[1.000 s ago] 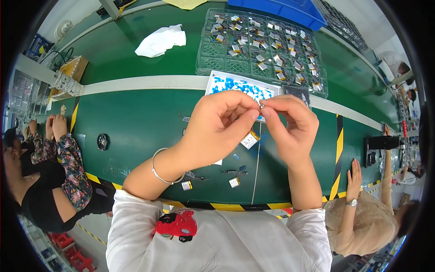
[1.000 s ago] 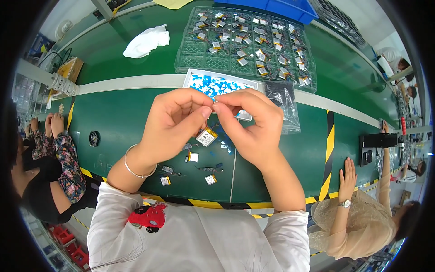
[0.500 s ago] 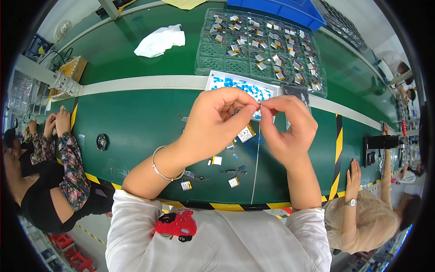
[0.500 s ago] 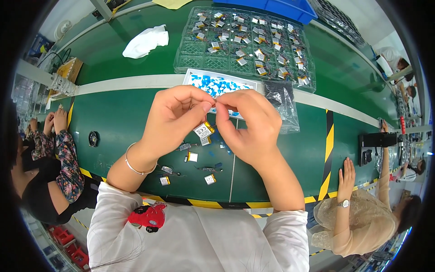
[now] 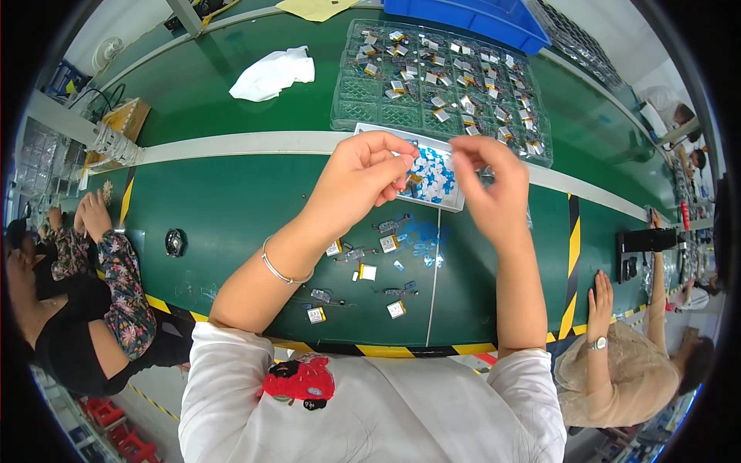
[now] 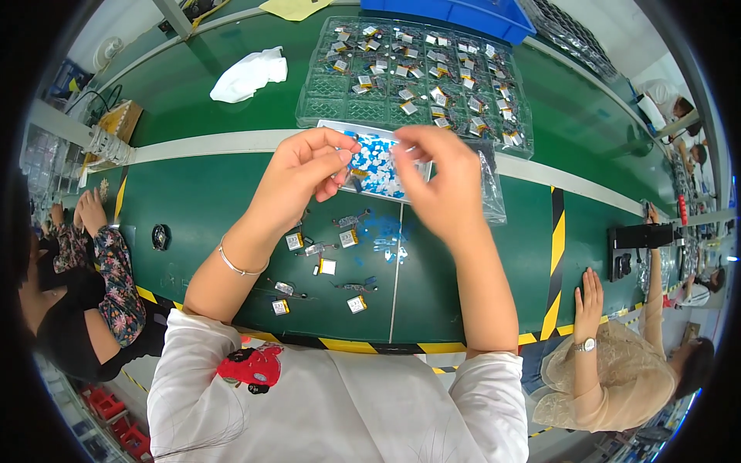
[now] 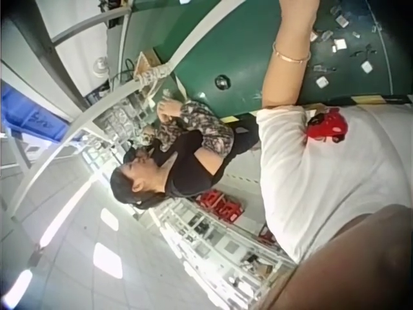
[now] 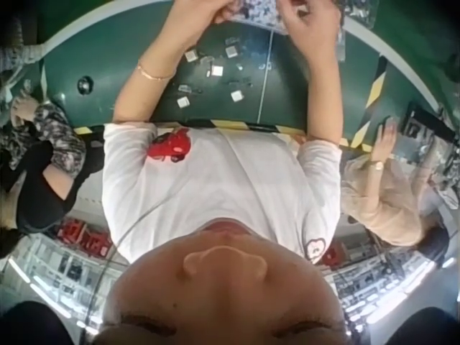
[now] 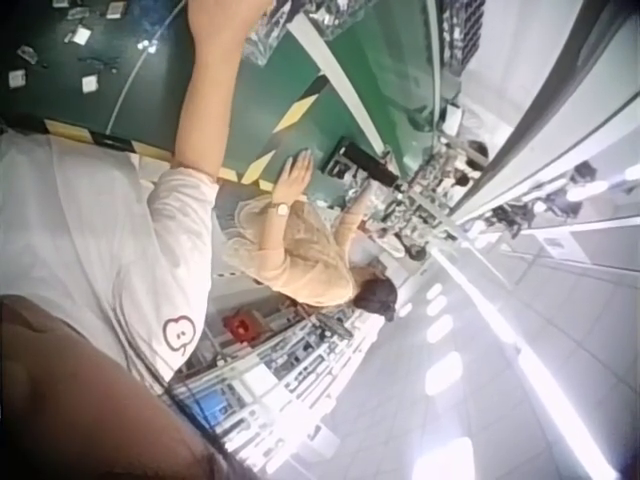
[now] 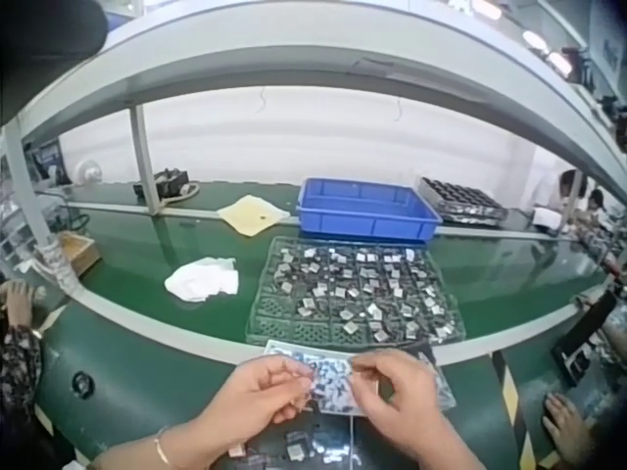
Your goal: The person assembles small electronic components by hand, connecting wires to circuit boards and plastic housings at a production workbench.
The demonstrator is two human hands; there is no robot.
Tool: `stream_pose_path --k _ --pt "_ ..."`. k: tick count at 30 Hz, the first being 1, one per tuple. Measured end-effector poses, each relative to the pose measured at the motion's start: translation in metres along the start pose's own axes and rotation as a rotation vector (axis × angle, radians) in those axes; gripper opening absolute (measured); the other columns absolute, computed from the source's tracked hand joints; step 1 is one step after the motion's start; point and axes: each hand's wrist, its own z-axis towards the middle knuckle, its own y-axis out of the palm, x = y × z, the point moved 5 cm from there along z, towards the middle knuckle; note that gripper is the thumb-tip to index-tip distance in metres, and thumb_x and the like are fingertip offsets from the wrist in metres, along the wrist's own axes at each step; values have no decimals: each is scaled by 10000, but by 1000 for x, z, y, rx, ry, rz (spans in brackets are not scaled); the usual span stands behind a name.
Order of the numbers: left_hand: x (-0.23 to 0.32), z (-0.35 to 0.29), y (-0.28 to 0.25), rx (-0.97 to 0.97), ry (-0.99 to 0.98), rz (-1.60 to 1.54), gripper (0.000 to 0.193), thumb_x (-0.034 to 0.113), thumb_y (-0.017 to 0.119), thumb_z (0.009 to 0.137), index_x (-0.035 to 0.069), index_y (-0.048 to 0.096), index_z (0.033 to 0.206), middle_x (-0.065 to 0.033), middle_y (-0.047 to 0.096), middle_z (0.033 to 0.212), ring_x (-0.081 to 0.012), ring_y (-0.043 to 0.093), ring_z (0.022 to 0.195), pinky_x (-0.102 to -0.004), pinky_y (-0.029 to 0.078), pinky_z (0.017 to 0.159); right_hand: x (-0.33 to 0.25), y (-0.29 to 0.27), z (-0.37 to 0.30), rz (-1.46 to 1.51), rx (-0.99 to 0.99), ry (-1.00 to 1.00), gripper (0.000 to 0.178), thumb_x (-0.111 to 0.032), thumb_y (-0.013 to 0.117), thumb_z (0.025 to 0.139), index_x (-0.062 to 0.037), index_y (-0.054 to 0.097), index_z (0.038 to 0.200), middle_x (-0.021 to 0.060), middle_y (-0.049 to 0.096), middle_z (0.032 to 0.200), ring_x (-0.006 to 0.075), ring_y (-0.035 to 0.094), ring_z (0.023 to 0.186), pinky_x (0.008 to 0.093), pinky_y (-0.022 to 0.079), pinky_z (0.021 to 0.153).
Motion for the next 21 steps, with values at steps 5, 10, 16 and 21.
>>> stream_pose_path --k 5,10,16,21 --pt "-3 -4 6 0 63 -176 320 124 535 894 23 435 1181 -83 621 788 -98 579 658 -216 451 552 -38 26 -17 -11 -133 -164 323 -53 742 691 -3 629 989 101 659 905 164 638 807 274 505 711" --pt "14 -46 2 38 167 -14 399 179 562 897 28 416 1236 -103 639 816 -102 591 697 -239 472 613 -23 33 -22 197 -141 -37 194 -17 667 763 2 625 952 105 657 914 154 631 828 280 501 711" --pt "34 -111 -141 730 223 1078 216 201 606 850 23 637 968 -126 661 811 -195 630 733 -304 482 672 4 3 -12 545 47 174 95 -3 566 843 18 568 936 111 646 876 151 613 829 264 476 734" --pt "-1 -182 -262 1063 -44 1859 247 201 572 854 29 634 1019 -181 631 898 -330 610 863 -379 474 751 -2 -21 -4 589 143 167 103 2 569 843 9 553 945 116 649 815 155 628 796 266 482 739"
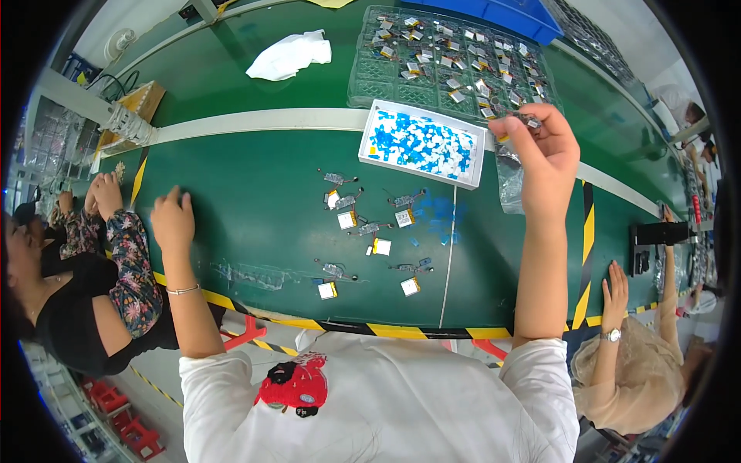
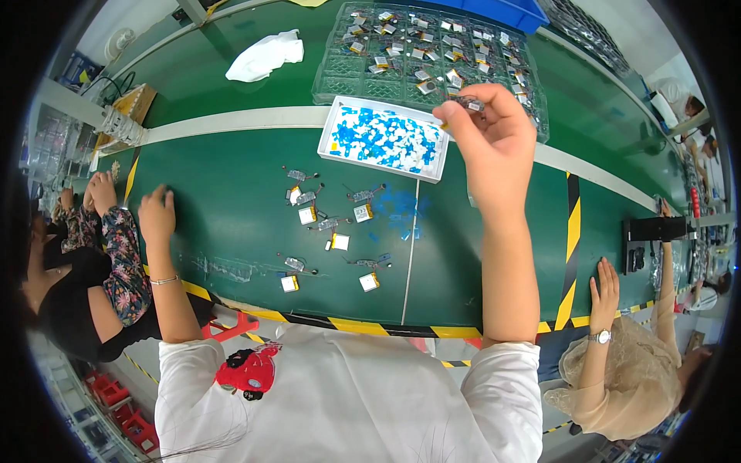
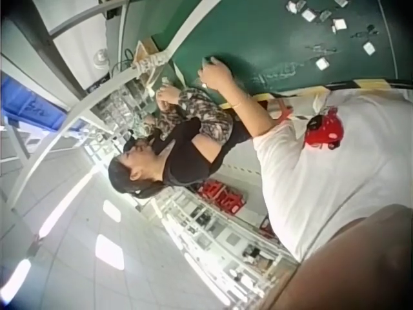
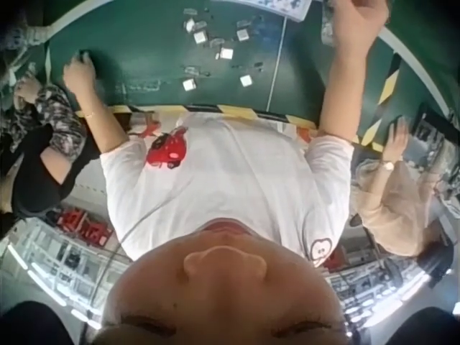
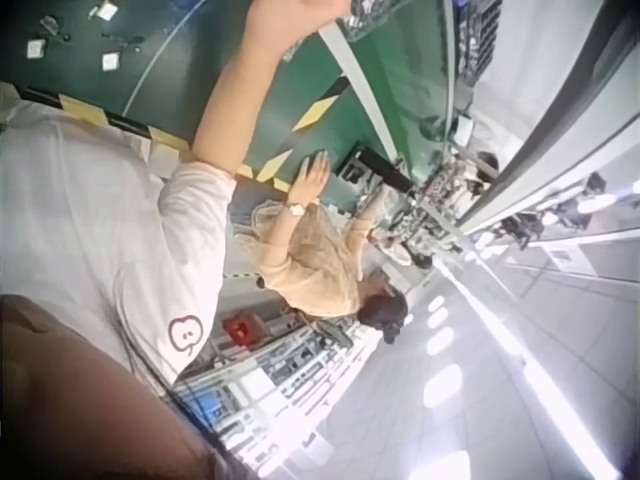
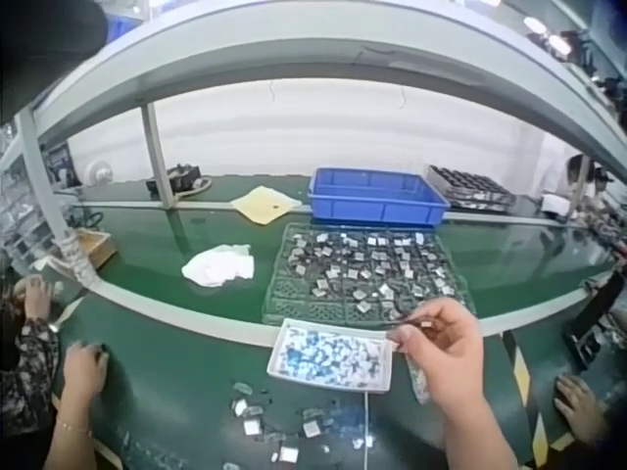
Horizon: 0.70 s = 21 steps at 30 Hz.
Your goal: The person assembles small electronic components by hand, connecting wires to circuit boards and plastic housings at a production workbench.
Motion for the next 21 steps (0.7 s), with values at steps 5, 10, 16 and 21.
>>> stream_pose_path --k 5,10,16,21 --pt "15 -12 1 -107 -9 -331 231 120 636 791 32 638 1005 -148 638 862 -278 622 809 -354 482 725 -3 0 -5 -18 -6 -15 146 -4 605 824 16 567 963 84 634 787 139 629 765 247 484 713" --pt "84 -8 8 -284 -42 -906 218 85 695 750 -4 645 943 -73 649 764 -131 602 684 -264 477 625 -13 16 -16 -64 -59 -120 130 13 622 806 26 607 935 54 613 829 109 600 755 223 471 672" --pt "216 -5 -34 -972 -234 -1978 259 23 510 838 -9 579 1086 -53 587 977 -128 538 912 -246 439 787 -38 29 -31 -225 -90 -154 125 42 618 790 30 608 914 51 612 846 86 579 751 193 467 639" --pt "290 -2 -107 -895 150 -2097 360 -111 579 738 -37 534 1088 -84 611 956 -136 597 853 -242 480 787 -54 29 -38 -348 -94 -181 147 74 627 761 35 618 902 65 622 885 93 595 767 193 481 631"
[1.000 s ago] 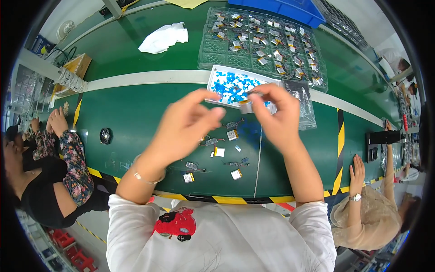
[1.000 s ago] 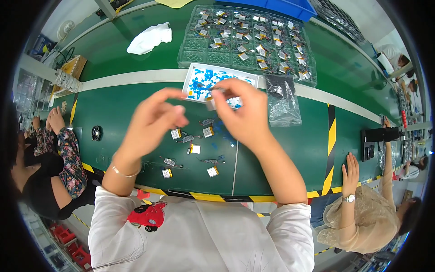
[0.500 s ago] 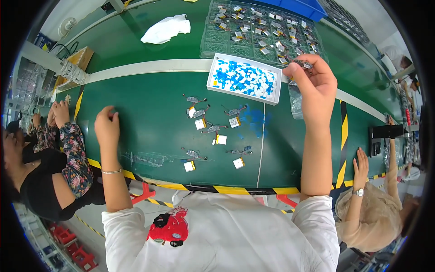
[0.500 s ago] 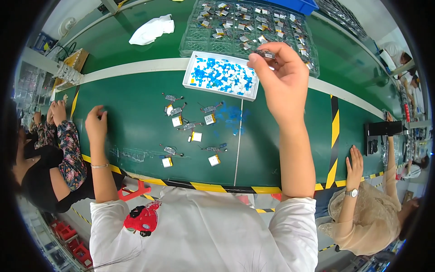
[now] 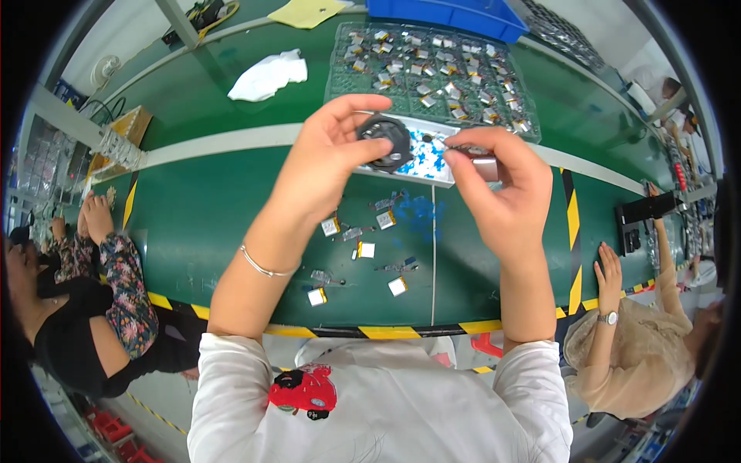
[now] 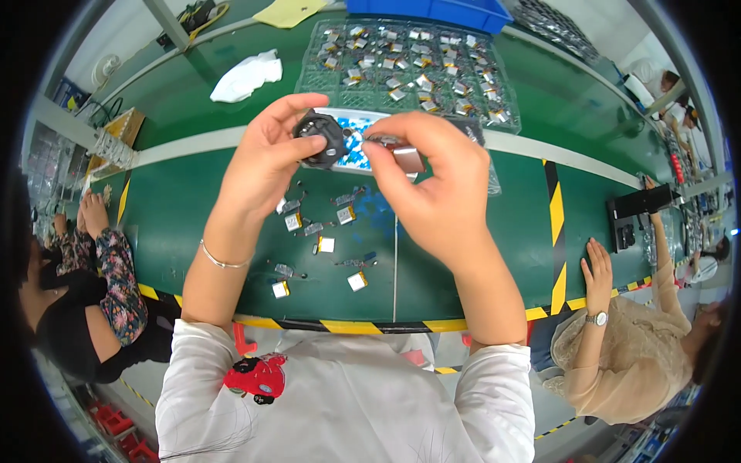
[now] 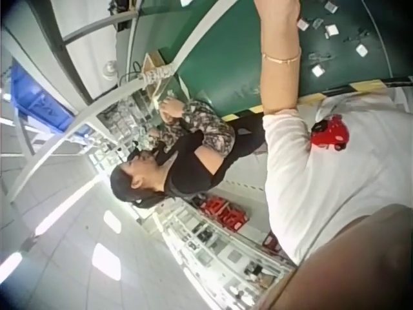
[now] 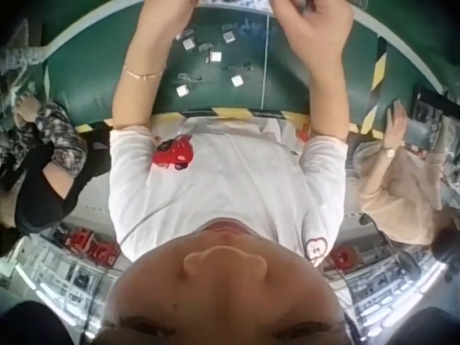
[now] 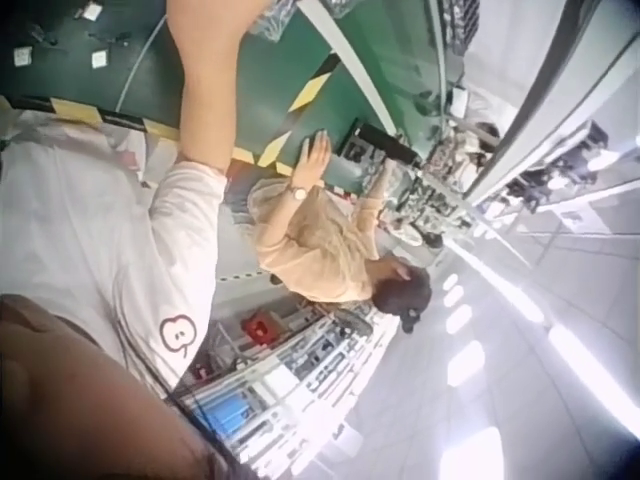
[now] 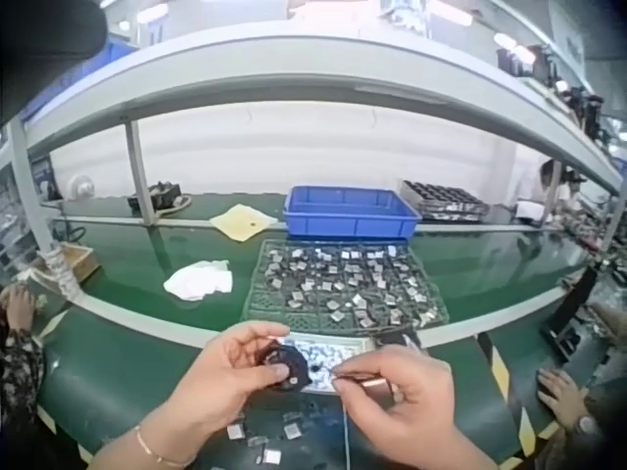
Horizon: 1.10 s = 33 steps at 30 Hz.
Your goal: The person assembles small electronic components by hand, connecting wires to circuit boards and plastic housings at a production workbench.
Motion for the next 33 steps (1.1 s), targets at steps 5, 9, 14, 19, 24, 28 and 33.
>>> stream_pose_path --k 5,9,14,19,24,28,33 --pt "5 -1 35 -73 13 -109 223 -74 574 802 -35 552 1021 -87 609 947 -130 605 838 -241 516 715 -17 -12 -1 -103 133 -102 156 70 648 724 32 633 874 76 627 828 106 606 728 207 500 594" --pt "8 -12 46 -122 56 -11 320 -71 584 796 -17 511 1103 -96 584 1006 -146 604 872 -262 535 701 -31 -20 -8 -388 159 -280 165 58 652 680 7 636 836 76 633 765 136 617 662 226 496 561" --pt "3 -16 10 -6 172 232 306 -57 592 788 -5 538 1084 -83 576 1042 -147 567 928 -264 475 782 -31 -1 -14 -281 174 -466 170 -56 671 667 -53 605 824 87 594 738 262 590 646 346 466 543" --pt "4 -21 4 11 186 164 273 49 520 882 -32 500 1141 -84 554 1055 -141 550 935 -256 449 788 -38 20 -19 -259 144 -504 138 -59 609 686 -28 555 810 104 510 742 276 549 649 363 453 551" --pt "11 -15 10 -159 222 204 304 108 458 922 -34 468 1191 -97 529 1120 -170 544 1008 -287 446 850 -46 10 -20 -318 215 -512 137 -72 616 671 -17 517 750 100 483 730 270 535 631 368 438 530" --pt "21 -23 15 -121 188 218 329 131 452 927 -25 458 1217 -106 527 1151 -173 544 1030 -292 451 859 -47 10 -18 -291 234 -534 148 -94 621 661 -21 513 731 102 480 716 273 531 618 377 435 525" --pt "31 -19 -6 -139 215 186 361 140 462 929 -38 437 1242 -135 519 1185 -183 542 1054 -291 453 856 -56 20 -14 -315 292 -603 160 -126 626 621 -22 524 685 102 490 684 283 527 606 378 430 520"
